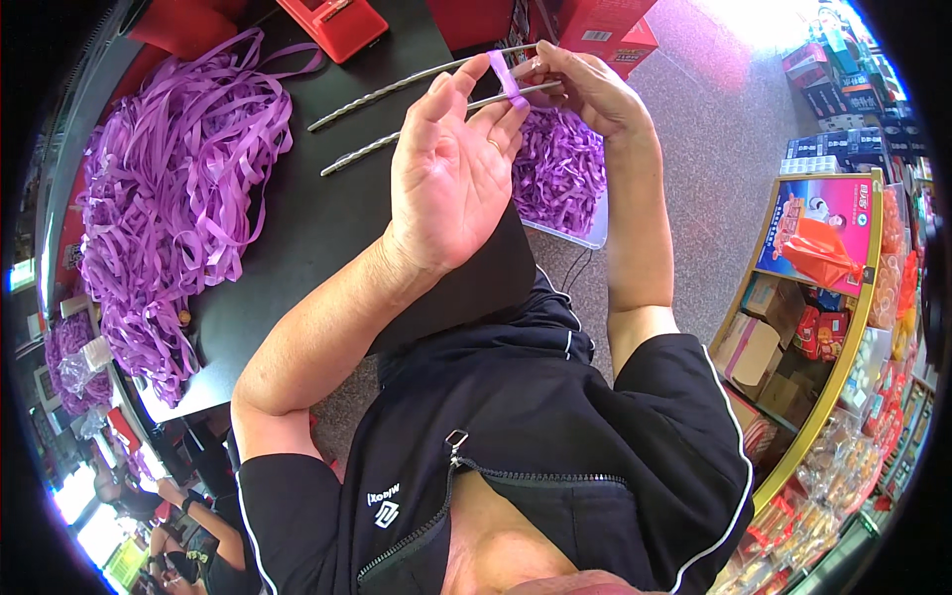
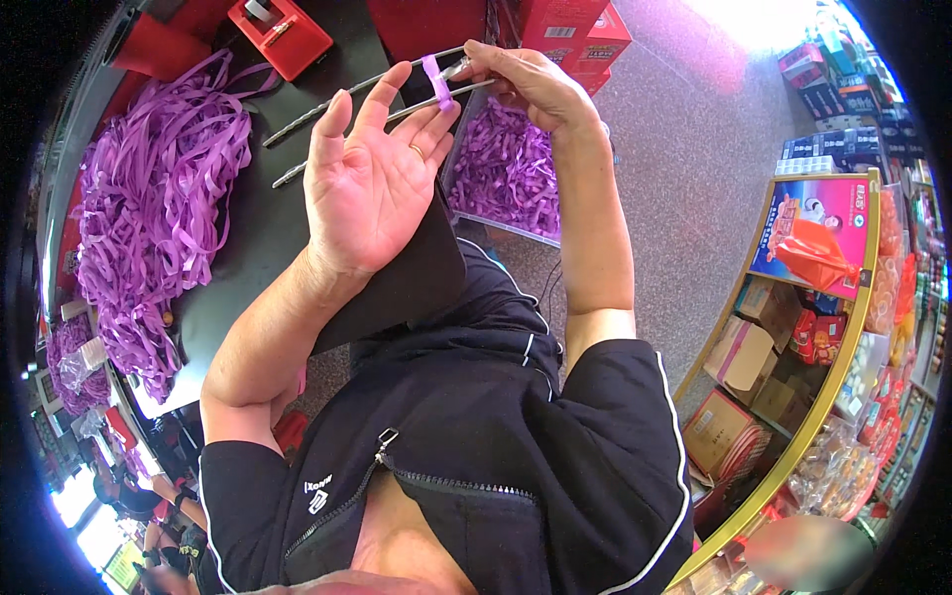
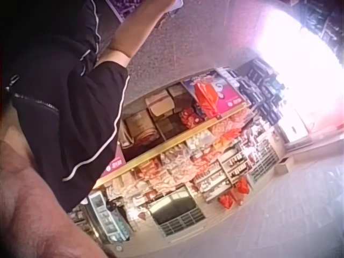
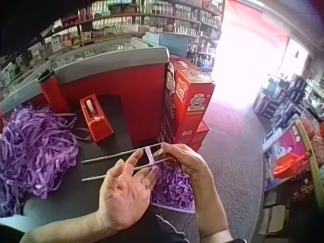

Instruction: Wrapping and securing purple ribbons around metal rods.

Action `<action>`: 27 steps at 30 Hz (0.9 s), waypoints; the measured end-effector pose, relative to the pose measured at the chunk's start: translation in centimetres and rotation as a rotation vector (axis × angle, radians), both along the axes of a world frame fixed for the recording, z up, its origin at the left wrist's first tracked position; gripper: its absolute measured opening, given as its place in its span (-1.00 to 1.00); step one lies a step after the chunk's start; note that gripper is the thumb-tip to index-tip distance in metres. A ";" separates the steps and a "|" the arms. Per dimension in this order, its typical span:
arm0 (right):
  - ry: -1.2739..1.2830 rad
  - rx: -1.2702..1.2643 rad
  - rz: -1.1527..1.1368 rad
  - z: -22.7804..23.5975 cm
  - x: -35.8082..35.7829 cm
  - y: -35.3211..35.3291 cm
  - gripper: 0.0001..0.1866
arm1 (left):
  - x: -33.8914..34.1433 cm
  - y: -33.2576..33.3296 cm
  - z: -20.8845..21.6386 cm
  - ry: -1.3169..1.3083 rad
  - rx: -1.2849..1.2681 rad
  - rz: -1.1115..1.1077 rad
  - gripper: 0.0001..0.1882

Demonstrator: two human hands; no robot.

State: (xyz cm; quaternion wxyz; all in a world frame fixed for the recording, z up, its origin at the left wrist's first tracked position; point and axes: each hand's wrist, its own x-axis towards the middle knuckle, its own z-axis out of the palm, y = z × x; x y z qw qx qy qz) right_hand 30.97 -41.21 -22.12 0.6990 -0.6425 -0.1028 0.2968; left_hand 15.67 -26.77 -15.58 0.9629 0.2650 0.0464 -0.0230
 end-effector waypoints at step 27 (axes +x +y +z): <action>0.515 0.744 0.282 -4.0 -2.3 5.6 -0.79 | -0.2 0.2 0.2 -0.011 0.015 -0.015 -0.23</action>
